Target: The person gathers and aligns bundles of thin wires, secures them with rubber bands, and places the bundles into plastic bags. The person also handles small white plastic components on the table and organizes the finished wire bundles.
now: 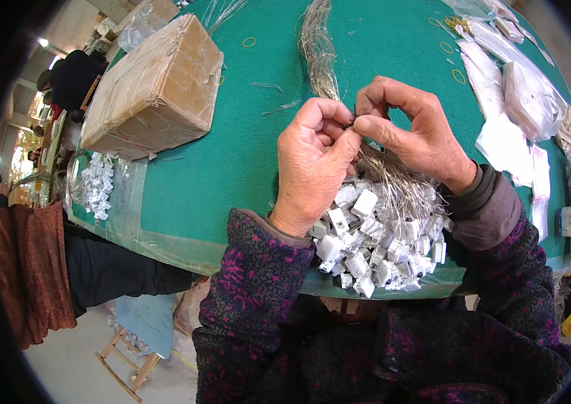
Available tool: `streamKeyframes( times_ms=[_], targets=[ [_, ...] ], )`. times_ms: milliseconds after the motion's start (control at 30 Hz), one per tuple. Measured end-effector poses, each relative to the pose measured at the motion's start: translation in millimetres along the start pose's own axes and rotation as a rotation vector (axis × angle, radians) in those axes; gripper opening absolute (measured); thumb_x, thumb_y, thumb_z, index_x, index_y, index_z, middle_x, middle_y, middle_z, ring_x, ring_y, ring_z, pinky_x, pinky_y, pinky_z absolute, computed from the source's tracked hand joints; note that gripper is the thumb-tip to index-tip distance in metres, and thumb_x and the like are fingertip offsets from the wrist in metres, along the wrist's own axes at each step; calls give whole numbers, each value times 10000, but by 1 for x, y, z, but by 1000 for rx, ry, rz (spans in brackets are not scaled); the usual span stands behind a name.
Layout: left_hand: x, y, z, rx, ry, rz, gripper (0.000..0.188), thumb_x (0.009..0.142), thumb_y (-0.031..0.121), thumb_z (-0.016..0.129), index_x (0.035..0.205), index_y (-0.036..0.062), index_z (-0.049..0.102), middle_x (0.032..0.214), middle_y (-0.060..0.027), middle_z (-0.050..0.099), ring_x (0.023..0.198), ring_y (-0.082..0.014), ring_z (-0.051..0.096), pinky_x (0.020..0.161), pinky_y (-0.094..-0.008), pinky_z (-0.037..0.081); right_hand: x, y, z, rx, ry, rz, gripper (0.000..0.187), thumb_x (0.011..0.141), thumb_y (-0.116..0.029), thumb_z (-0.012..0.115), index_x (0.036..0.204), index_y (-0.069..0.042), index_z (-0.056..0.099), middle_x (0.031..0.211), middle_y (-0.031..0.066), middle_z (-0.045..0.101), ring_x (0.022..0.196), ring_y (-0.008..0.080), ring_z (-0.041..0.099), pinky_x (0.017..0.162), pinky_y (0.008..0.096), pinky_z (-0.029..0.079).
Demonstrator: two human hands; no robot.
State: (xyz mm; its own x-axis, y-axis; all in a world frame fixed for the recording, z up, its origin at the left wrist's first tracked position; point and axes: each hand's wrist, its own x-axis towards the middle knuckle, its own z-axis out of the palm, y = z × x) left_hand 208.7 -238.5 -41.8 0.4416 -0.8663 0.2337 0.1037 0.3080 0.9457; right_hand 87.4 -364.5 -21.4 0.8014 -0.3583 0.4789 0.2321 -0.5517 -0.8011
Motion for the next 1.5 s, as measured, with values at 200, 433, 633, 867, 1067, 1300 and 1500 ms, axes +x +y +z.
streamKeyframes(
  times_ms=[200, 433, 633, 867, 1067, 1300, 1500],
  targets=[
    [0, 3, -6, 6, -44, -6, 123, 928, 33, 563, 1046, 13, 532, 887, -36, 583, 670, -76, 577, 549, -210, 486, 0, -1, 0, -68, 18, -70, 136, 861, -84, 637, 915, 34, 598, 781, 52, 562, 721, 113, 512, 676, 277, 450],
    [0, 1, -2, 244, 9, 164, 139, 920, 48, 578, 1056, 27, 569, 762, 28, 524, 635, -24, 485, 503, -182, 386, 2, 2, 1, -68, 12, -159, 99, 845, -40, 604, 905, 39, 594, 782, 78, 553, 720, 149, 526, 673, 297, 452],
    [2, 2, -5, 201, 25, 201, 83, 906, 28, 609, 987, 14, 604, 836, -2, 509, 719, -47, 484, 612, -192, 403, 1, 1, 3, -79, -10, -133, 102, 861, -45, 609, 923, 34, 592, 782, 91, 550, 715, 157, 517, 676, 306, 447],
    [2, 6, -8, 113, -28, 138, 59, 886, 12, 632, 901, 14, 575, 850, 0, 487, 742, -74, 474, 637, -212, 400, 1, 0, 5, -56, -1, -79, 126, 884, -79, 616, 920, 38, 583, 799, 106, 577, 721, 182, 533, 660, 316, 451],
    [0, 4, -3, 446, -105, 385, 55, 890, -2, 622, 880, 21, 573, 822, 21, 485, 691, -69, 446, 605, -222, 385, 2, 0, 7, -186, 5, -61, 145, 902, -98, 605, 939, 41, 589, 800, 113, 593, 746, 163, 539, 669, 303, 455],
    [5, 2, -6, -370, 169, -66, 296, 927, 147, 635, 1157, 46, 478, 932, -18, 546, 744, -73, 508, 490, -221, 448, 2, 1, 7, 99, 8, 41, 192, 953, -140, 569, 963, 51, 588, 813, 54, 597, 789, 95, 504, 703, 273, 458],
    [5, 1, -12, -577, -110, -368, 206, 942, 139, 606, 1103, 44, 519, 920, -27, 565, 774, -97, 552, 489, -253, 471, 2, 5, 6, 147, 23, 78, 189, 954, -143, 572, 957, 45, 592, 813, 26, 588, 807, 82, 516, 732, 252, 461]
  ],
)
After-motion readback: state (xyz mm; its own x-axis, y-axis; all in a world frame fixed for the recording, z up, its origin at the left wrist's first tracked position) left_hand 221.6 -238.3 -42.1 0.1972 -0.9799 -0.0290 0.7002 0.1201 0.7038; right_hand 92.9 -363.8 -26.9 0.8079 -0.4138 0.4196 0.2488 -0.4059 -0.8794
